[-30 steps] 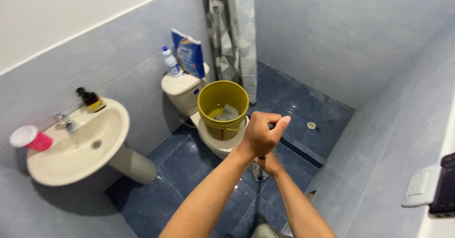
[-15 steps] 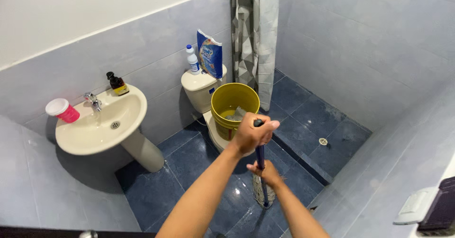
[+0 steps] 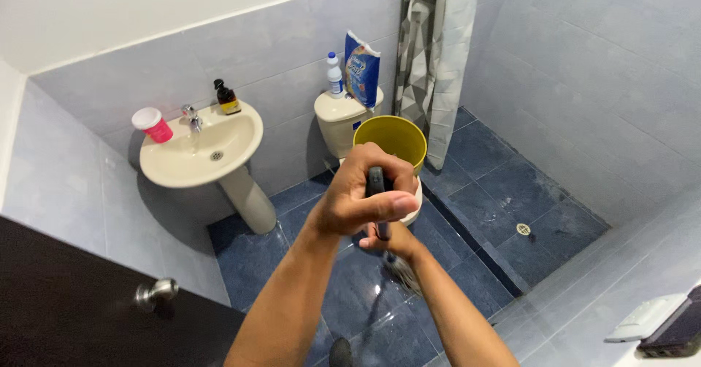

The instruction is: The person cleans a bathroom floor by using a mop to scrub the tiles, periodically rinsing and wringing the mop head by hand in a yellow bucket.

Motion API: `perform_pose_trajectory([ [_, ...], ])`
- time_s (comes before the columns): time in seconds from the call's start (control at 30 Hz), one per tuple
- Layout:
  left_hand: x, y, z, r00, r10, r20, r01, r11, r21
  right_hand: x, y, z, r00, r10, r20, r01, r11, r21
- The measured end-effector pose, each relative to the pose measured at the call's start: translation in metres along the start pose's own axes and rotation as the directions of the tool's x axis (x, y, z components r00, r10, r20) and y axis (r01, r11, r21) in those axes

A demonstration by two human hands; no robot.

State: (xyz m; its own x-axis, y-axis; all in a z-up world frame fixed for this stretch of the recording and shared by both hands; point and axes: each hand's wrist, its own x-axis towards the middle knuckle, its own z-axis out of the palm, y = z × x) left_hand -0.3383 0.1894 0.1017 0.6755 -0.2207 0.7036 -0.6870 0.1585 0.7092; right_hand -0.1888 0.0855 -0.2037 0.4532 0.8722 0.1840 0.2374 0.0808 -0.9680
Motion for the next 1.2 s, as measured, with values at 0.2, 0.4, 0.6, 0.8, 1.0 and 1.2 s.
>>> perform_pose_trajectory([
  [0.2, -0.036, -0.076, 0.016, 0.899, -0.296, -0.324, 0.378, 0.897, 0.23, 0.004, 0.019, 0.024, 0.993, 0.084, 0.08, -0.1, 0.971, 0.215],
  [0.4, -0.092, -0.113, 0.043, 0.921, -0.275, -0.274, 0.377, 0.806, 0.457, -0.012, 0.09, 0.057, 0.972, 0.091, -0.216, 0.102, 0.666, 0.739],
  [0.6, -0.098, -0.077, 0.045, 0.888, -0.455, -0.074, 0.458, 0.855, 0.243, -0.015, 0.099, 0.107, 0.695, -0.175, -0.698, 0.494, -0.589, 0.64],
  [0.8, -0.103, -0.06, 0.064, 0.824, -0.474, -0.31, 0.563, 0.744, 0.36, -0.031, 0.055, 0.103, 0.893, 0.378, -0.245, 0.142, 0.28, 0.949],
  [1.0, -0.093, -0.036, 0.083, 0.774, -0.384, -0.503, 0.615, 0.642, 0.458, -0.035, 0.041, 0.099, 0.959, 0.177, 0.221, -0.272, 0.793, 0.545],
  [1.2, -0.074, -0.031, 0.086, 0.669, -0.001, -0.743, 0.625, 0.542, 0.562, -0.052, 0.099, 0.127, 0.994, 0.013, 0.108, -0.037, 0.975, 0.219],
])
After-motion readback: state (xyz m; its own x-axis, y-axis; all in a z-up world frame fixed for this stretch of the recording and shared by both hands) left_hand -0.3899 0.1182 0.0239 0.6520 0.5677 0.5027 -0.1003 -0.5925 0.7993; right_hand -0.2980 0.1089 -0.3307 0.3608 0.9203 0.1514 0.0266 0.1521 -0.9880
